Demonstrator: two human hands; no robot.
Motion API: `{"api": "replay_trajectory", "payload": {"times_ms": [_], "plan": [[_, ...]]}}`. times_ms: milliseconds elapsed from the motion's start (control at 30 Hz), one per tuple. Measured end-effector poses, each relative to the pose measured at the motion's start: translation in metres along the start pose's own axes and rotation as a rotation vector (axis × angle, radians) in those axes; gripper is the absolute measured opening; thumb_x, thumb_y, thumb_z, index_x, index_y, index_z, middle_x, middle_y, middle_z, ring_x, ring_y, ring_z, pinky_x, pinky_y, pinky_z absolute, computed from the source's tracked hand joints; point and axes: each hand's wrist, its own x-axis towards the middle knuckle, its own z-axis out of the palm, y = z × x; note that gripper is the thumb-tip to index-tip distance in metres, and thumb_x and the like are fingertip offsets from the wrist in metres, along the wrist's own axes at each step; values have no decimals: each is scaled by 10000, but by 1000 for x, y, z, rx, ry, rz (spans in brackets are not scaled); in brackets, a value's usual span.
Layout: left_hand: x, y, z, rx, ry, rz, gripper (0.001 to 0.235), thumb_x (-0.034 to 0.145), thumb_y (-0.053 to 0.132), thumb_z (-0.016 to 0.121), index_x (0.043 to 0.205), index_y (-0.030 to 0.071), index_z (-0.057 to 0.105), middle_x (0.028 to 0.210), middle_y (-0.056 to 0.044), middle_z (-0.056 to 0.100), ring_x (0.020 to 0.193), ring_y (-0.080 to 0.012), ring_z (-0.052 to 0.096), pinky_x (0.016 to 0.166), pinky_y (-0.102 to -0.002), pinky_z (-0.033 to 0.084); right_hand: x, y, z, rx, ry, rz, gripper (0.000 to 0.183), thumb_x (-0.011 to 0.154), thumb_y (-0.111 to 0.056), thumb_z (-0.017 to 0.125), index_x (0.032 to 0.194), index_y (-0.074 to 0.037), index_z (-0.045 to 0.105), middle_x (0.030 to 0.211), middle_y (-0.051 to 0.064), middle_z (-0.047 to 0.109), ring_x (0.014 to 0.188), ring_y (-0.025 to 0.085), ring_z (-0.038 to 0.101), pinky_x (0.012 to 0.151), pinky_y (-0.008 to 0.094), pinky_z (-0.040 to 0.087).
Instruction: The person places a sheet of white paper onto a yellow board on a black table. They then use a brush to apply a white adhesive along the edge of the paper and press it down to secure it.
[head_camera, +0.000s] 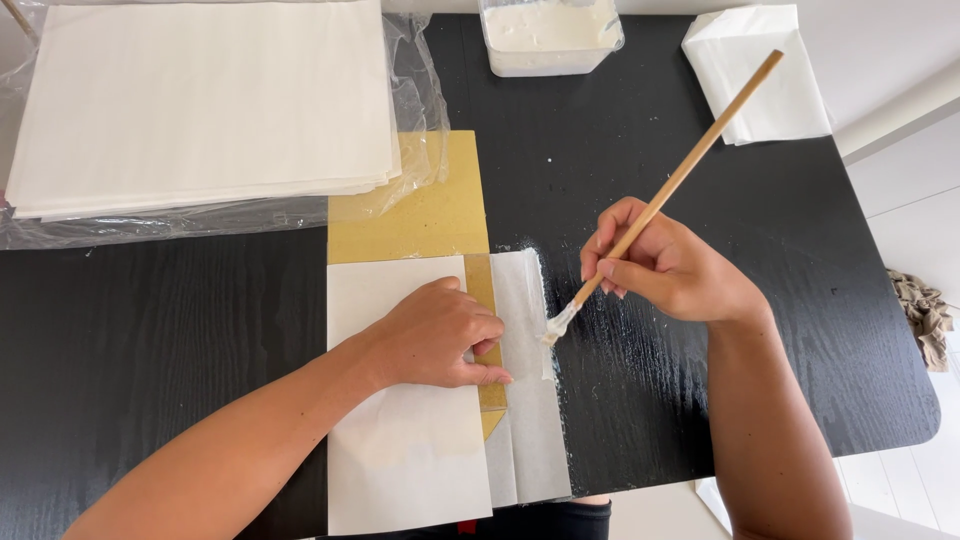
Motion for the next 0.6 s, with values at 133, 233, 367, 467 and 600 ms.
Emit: {"api": "replay_trajectory", "payload": {"times_ms": [133, 233, 367, 467, 600], "plan": [[0, 0, -1, -9, -7, -9, 373, 914, 454, 720, 701, 165, 618, 561, -14, 583, 573, -159, 590, 653, -326, 431, -5, -5, 8, 44, -87, -6, 211, 863, 109, 580, 1062, 48, 547, 850, 211, 725, 699, 209, 705, 589, 311, 618], [0, 0, -1, -3, -20, -15, 372, 916, 456, 718, 704, 166, 620, 564, -15, 587, 579, -164, 588, 659, -326, 430, -7, -7, 18, 29, -176, 48, 169, 853, 108, 604, 996, 27, 562, 871, 209, 729, 725, 205, 697, 613, 305, 624], [0, 0, 0, -7, -16, -16, 369, 913, 468, 714, 716, 167, 631, 570, -8, 595, 584, -166, 591, 663, -326, 426, -5, -12, 22, -31, -169, 52, 150, 860, 108, 592, 974, 17, 559, 885, 222, 727, 731, 209, 686, 622, 309, 620], [0, -1, 1, -1, -8, -11, 374, 911, 475, 718, 715, 169, 630, 569, -2, 597, 582, -156, 593, 661, -321, 428, -4, -11, 18, -64, -118, 35, 141, 878, 103, 578, 979, 12, 546, 899, 219, 715, 756, 215, 684, 641, 315, 622], [0, 0, 0, -2, -4, -8, 375, 910, 474, 725, 712, 170, 630, 568, 1, 600, 582, -152, 597, 661, -319, 435, -5, 4, 6, -115, -3, -42, 147, 915, 114, 560, 1001, 8, 505, 903, 202, 670, 789, 230, 667, 684, 326, 606]]}}
